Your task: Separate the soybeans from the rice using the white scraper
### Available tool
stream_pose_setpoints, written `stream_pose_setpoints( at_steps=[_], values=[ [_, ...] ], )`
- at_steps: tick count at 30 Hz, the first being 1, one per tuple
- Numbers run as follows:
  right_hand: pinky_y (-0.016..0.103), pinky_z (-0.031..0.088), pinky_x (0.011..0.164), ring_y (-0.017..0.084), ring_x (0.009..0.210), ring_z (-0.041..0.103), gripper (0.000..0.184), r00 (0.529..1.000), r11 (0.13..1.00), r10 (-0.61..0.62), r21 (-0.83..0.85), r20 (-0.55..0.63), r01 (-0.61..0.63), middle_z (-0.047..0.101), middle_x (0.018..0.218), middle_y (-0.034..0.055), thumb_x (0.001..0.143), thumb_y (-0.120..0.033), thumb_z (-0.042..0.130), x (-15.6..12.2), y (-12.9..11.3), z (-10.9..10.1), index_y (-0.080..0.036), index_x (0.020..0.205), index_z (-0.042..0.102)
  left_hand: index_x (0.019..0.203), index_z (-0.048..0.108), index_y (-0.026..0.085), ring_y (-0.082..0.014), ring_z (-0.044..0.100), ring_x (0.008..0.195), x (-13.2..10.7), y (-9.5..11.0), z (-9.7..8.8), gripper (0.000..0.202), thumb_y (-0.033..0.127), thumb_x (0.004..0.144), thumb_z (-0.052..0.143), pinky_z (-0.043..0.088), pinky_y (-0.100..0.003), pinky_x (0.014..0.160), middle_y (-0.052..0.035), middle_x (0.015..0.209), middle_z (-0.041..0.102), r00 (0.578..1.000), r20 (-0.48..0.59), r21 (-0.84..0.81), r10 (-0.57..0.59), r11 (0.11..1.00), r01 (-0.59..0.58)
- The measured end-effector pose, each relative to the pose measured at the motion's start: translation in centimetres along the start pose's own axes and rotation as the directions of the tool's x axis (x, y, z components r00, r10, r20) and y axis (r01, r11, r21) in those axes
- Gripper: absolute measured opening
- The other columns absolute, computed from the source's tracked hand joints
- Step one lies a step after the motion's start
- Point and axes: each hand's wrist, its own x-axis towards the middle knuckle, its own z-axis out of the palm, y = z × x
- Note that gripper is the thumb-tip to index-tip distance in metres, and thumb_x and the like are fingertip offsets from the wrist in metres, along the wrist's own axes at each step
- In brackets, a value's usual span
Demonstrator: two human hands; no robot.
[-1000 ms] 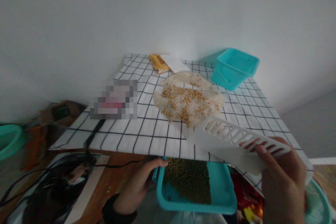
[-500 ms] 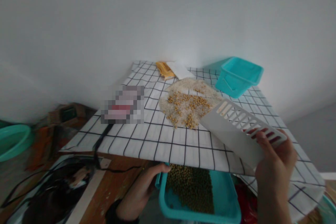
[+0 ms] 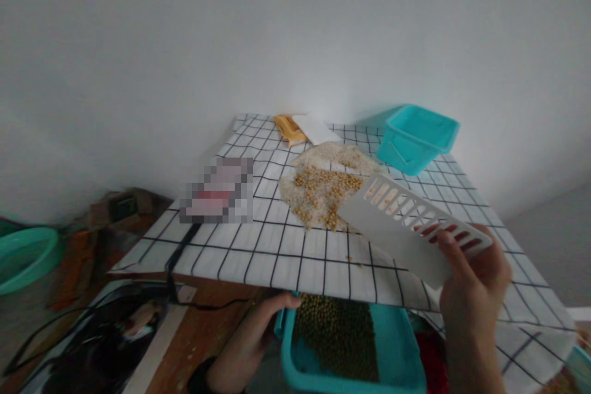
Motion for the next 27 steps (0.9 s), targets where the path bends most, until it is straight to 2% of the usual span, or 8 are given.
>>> stream_pose_setpoints(
  at_steps=[5, 8, 10, 13, 17, 20, 23, 27],
  values=[
    [0.028, 0.045, 0.060, 0.016, 0.063, 0.062, 0.028, 0.999, 0.998, 0.045, 0.046, 0.006, -0.045, 0.068, 0.072, 0.0009, 0.068, -0.036, 0.085, -0.2, 0.0, 0.4, -0.019, 0.079, 0.065, 0.085, 0.080, 0.030, -0.0248, 0.065, 0.079, 0.1, -0.1, 0.1, 0.016, 0.032, 0.069, 0.080, 0.055, -0.034, 0.074, -0.0042, 0.086, 0.076, 0.999, 0.034, 0.071, -0.016, 0.997, 0.014],
    [0.025, 0.041, 0.053, 0.014, 0.057, 0.059, 0.030, 0.991, 0.995, 0.096, 0.016, 0.094, -0.098, 0.067, 0.069, 0.0003, 0.067, -0.038, 0.085, -0.3, 0.2, 0.2, -0.019, 0.078, 0.065, 0.092, 0.080, 0.032, -0.0251, 0.066, 0.084, -0.4, 0.8, -0.2, 0.035, 0.021, 0.059, 0.086, 0.055, -0.034, 0.079, -0.0025, 0.095, 0.078, 0.999, 0.043, 0.097, 0.033, 0.995, -0.037],
    [0.024, 0.039, 0.050, 0.013, 0.055, 0.057, 0.031, 0.980, 0.990, 0.141, -0.031, 0.140, -0.138, 0.066, 0.068, -0.0002, 0.068, -0.040, 0.085, -0.3, 0.5, 0.1, -0.018, 0.080, 0.066, 0.091, 0.081, 0.031, -0.0248, 0.067, 0.086, -0.6, 1.4, -0.2, 0.029, 0.021, 0.064, 0.083, 0.055, -0.034, 0.080, -0.0025, 0.093, 0.079, 0.998, 0.056, 0.098, 0.001, 0.995, -0.007],
    [0.025, 0.041, 0.054, 0.013, 0.057, 0.057, 0.033, 0.988, 0.990, 0.134, -0.051, 0.079, -0.130, 0.066, 0.070, -0.0009, 0.068, -0.040, 0.084, 0.1, 1.1, 0.1, -0.018, 0.083, 0.065, 0.086, 0.082, 0.030, -0.0228, 0.066, 0.080, -0.5, 1.4, -0.2, 0.015, 0.026, 0.073, 0.076, 0.055, -0.033, 0.075, -0.0017, 0.086, 0.078, 0.998, 0.047, 0.068, -0.029, 0.997, 0.026],
    [0.027, 0.045, 0.063, 0.014, 0.066, 0.060, 0.028, 0.998, 0.998, 0.060, -0.024, -0.013, -0.061, 0.067, 0.075, 0.0004, 0.073, -0.039, 0.081, 0.6, 1.4, 0.6, -0.017, 0.081, 0.065, 0.093, 0.082, 0.032, -0.0238, 0.068, 0.088, -0.3, 0.3, -0.3, 0.024, 0.023, 0.072, 0.076, 0.054, -0.033, 0.083, -0.0015, 0.096, 0.080, 0.997, 0.072, 0.090, 0.007, 0.996, -0.014],
    [0.029, 0.046, 0.067, 0.015, 0.068, 0.061, 0.024, 0.998, 1.000, -0.017, -0.022, -0.063, 0.015, 0.066, 0.074, -0.0005, 0.073, -0.035, 0.080, 0.7, 0.9, 0.6, -0.018, 0.078, 0.064, 0.086, 0.081, 0.031, -0.0227, 0.065, 0.076, -0.3, -0.6, -0.7, 0.015, 0.029, 0.072, 0.077, 0.055, -0.032, 0.072, -0.0015, 0.085, 0.078, 1.000, -0.002, 0.086, 0.025, 0.996, -0.025],
    [0.030, 0.049, 0.070, 0.016, 0.068, 0.063, 0.020, 0.994, 0.998, -0.039, 0.043, -0.097, 0.044, 0.065, 0.072, -0.0019, 0.072, -0.030, 0.079, 0.6, -0.1, 0.4, -0.019, 0.076, 0.062, 0.095, 0.081, 0.033, -0.0258, 0.068, 0.093, -0.3, -1.2, -0.8, 0.035, 0.020, 0.062, 0.085, 0.054, -0.034, 0.085, -0.0032, 0.104, 0.080, 0.997, 0.012, 0.123, 0.073, 0.990, -0.074],
    [0.031, 0.050, 0.073, 0.016, 0.069, 0.064, 0.015, 0.992, 0.994, -0.048, 0.090, -0.120, 0.059, 0.066, 0.072, -0.0020, 0.074, -0.025, 0.078, 0.4, -1.2, 0.0, -0.019, 0.075, 0.064, 0.090, 0.081, 0.030, -0.0234, 0.068, 0.080, 0.0, -1.8, -0.9, 0.015, 0.033, 0.078, 0.073, 0.056, -0.033, 0.074, -0.0036, 0.088, 0.079, 1.000, 0.010, 0.033, 0.013, 0.999, -0.013]
  ],
)
